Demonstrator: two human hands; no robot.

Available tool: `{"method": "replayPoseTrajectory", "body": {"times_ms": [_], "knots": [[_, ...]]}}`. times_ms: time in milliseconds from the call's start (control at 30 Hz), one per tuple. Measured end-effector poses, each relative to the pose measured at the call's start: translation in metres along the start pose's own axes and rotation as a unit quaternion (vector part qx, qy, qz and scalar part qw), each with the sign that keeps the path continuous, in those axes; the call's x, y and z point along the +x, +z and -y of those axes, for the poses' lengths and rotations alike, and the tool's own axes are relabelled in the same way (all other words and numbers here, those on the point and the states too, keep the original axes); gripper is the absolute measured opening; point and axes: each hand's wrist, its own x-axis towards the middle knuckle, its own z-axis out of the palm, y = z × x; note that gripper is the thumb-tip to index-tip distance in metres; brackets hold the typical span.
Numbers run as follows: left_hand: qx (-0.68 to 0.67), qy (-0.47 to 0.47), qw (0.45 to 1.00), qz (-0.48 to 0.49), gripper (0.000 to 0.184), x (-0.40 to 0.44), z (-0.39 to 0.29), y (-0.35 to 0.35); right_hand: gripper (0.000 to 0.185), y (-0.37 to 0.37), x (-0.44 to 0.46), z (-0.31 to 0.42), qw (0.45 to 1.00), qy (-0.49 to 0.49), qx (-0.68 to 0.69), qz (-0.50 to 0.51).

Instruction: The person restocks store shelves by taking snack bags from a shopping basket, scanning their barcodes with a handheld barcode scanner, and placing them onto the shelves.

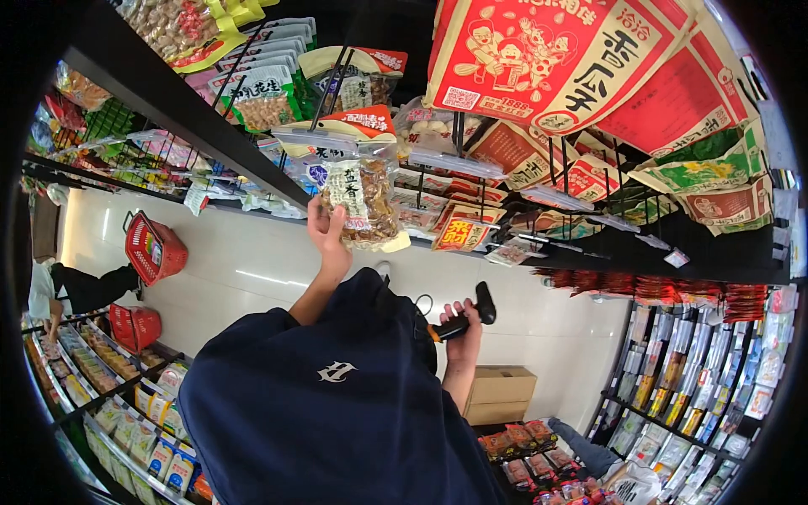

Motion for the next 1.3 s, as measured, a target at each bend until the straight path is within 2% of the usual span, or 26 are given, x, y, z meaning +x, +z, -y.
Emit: {"method": "replayPoseTrajectory", "body": {"times_ms": [100,267,467,667,800,967,1067,1233,1300], "knots": [[0.009,-0.006,1.000,-0.009,0.049,0.001,-0.005,0.005,0.026,0.009,-0.003,-0.005,0.999,0.027,-0.018,0.015],[0.027,-0.006,0.999,0.017,0.048,0.006,-0.003,-0.001,0.025,0.017,-0.003,0.007,0.999,0.009,-0.029,0.015],[-0.063,-0.079,0.995,0.027,0.046,0.003,-0.012,0.001,0.022,0.022,0.010,0.010,0.999,0.030,-0.043,0.015],[-0.061,-0.078,0.995,0.032,0.044,0.003,-0.005,-0.010,0.023,0.017,0.005,0.005,0.998,0.038,-0.047,0.035],[-0.046,-0.078,0.995,0.042,0.044,0.008,-0.008,-0.015,0.024,0.009,0.007,0.003,0.998,0.040,-0.029,0.031],[0.057,-0.019,0.996,0.064,0.048,0.022,-0.018,-0.023,0.026,-0.003,0.006,0.002,0.999,0.023,0.002,0.047],[0.095,-0.027,0.994,0.056,0.048,0.026,-0.023,-0.024,0.024,-0.008,0.002,-0.003,0.999,0.015,0.007,0.046],[0.096,-0.030,0.993,0.064,0.050,0.028,-0.028,-0.026,0.023,-0.023,0.004,-0.015,0.998,0.038,0.037,0.019],[0.109,-0.020,0.988,0.103,0.053,0.028,-0.033,-0.025,0.022,-0.025,0.005,-0.016,0.998,0.036,0.038,0.022]]}}
